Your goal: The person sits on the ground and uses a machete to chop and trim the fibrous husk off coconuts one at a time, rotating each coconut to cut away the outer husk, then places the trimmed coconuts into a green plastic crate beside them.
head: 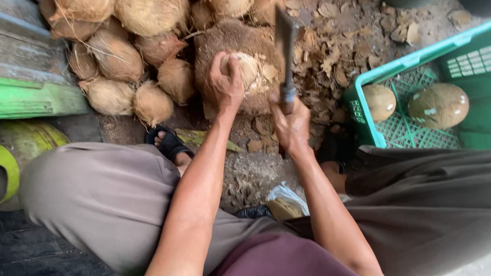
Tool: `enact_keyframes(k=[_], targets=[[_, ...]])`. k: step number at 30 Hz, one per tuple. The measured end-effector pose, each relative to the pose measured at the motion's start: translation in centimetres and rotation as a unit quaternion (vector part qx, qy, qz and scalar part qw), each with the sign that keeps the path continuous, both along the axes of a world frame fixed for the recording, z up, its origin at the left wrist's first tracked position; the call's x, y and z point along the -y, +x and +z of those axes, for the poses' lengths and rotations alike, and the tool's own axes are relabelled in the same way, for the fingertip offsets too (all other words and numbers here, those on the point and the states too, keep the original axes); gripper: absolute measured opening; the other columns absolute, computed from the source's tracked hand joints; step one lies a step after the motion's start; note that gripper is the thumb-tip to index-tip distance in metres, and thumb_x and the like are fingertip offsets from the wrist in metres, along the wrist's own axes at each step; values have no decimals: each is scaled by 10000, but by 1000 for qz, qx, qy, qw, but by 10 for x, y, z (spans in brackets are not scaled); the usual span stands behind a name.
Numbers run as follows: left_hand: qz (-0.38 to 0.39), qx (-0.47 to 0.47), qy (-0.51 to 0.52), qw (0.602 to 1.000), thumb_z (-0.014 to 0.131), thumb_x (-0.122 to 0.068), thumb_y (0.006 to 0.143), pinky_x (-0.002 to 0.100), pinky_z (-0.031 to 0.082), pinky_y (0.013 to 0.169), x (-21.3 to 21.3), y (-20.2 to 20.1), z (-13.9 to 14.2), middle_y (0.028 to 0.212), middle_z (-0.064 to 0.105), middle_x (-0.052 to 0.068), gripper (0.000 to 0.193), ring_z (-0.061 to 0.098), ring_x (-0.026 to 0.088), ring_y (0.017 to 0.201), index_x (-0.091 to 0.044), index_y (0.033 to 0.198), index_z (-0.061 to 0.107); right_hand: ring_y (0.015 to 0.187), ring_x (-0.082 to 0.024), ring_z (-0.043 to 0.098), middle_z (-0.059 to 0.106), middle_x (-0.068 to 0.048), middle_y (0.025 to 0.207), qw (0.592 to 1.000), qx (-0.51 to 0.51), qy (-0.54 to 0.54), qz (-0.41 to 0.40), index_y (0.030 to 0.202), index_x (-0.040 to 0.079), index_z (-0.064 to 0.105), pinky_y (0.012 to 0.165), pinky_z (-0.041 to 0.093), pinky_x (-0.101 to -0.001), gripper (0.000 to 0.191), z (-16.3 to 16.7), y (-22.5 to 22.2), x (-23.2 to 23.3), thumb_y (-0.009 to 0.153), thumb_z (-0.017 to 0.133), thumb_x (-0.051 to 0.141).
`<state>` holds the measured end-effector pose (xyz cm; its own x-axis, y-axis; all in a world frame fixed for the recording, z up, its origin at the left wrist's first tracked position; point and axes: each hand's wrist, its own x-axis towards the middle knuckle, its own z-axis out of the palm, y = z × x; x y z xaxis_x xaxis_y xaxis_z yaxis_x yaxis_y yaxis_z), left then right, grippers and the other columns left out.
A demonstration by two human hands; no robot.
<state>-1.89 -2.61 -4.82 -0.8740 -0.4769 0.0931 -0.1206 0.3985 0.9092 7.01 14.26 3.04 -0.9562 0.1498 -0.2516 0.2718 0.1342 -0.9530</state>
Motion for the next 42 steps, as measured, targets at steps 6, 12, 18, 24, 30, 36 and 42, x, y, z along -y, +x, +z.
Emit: enact_keyframes(k=[6, 12, 18, 24, 30, 36, 42], targets=[[-22, -94, 56, 994, 565, -492, 1034, 400, 529, 750, 3, -6, -5, 878, 664, 99, 436, 639, 222, 826, -61, 1016, 627, 592, -62, 602, 661, 25, 653, 990, -14, 113, 80, 883, 53, 713, 549, 473, -240, 221, -18, -2, -11, 970, 743, 253], [20, 20, -46, 999, 571, -436, 979, 354, 504, 625, 2, 1, 6, 823, 696, 27, 362, 637, 159, 704, -96, 1012, 689, 489, -111, 461, 536, -22, 620, 999, -15, -34, 11, 791, 25, 528, 423, 380, -304, 402, -12, 0, 1, 1070, 680, 272], [12, 27, 15, 999, 578, -486, 1017, 417, 499, 678, 13, -1, 18, 826, 649, 109, 420, 599, 235, 738, -85, 1074, 692, 450, -87, 469, 535, 10, 588, 991, 125, -46, 10, 837, 104, 649, 399, 388, -288, 182, -9, -5, 2, 967, 697, 221], [40, 96, -46, 993, 515, -558, 961, 418, 538, 719, 8, 4, 20, 920, 721, 83, 488, 679, 259, 836, -125, 1044, 725, 393, -114, 455, 525, -16, 544, 991, -57, -117, -9, 711, 90, 512, 351, 380, -314, 432, -20, 0, 3, 1028, 663, 342], [57, 163, -20, 985, 492, -565, 944, 431, 529, 762, 19, -4, 39, 947, 740, 81, 484, 697, 267, 875, -158, 1050, 731, 497, -157, 500, 555, -38, 591, 980, 141, 74, 118, 717, 92, 528, 465, 436, -382, 422, -32, 8, 17, 984, 699, 371], [74, 183, 1, 980, 494, -536, 957, 440, 497, 758, 7, -6, 57, 956, 717, 74, 460, 667, 264, 876, -149, 1065, 718, 491, -137, 518, 573, -47, 593, 975, 147, 99, 131, 695, 85, 491, 464, 443, -339, 443, 3, -1, 9, 954, 713, 367], [92, 177, -20, 980, 542, -514, 985, 420, 509, 771, 7, -6, 42, 893, 715, 71, 420, 658, 244, 822, -124, 1007, 696, 503, -93, 469, 529, -19, 592, 998, 32, 40, 41, 724, 107, 532, 439, 403, -291, 385, 21, 0, 11, 1013, 651, 332]])
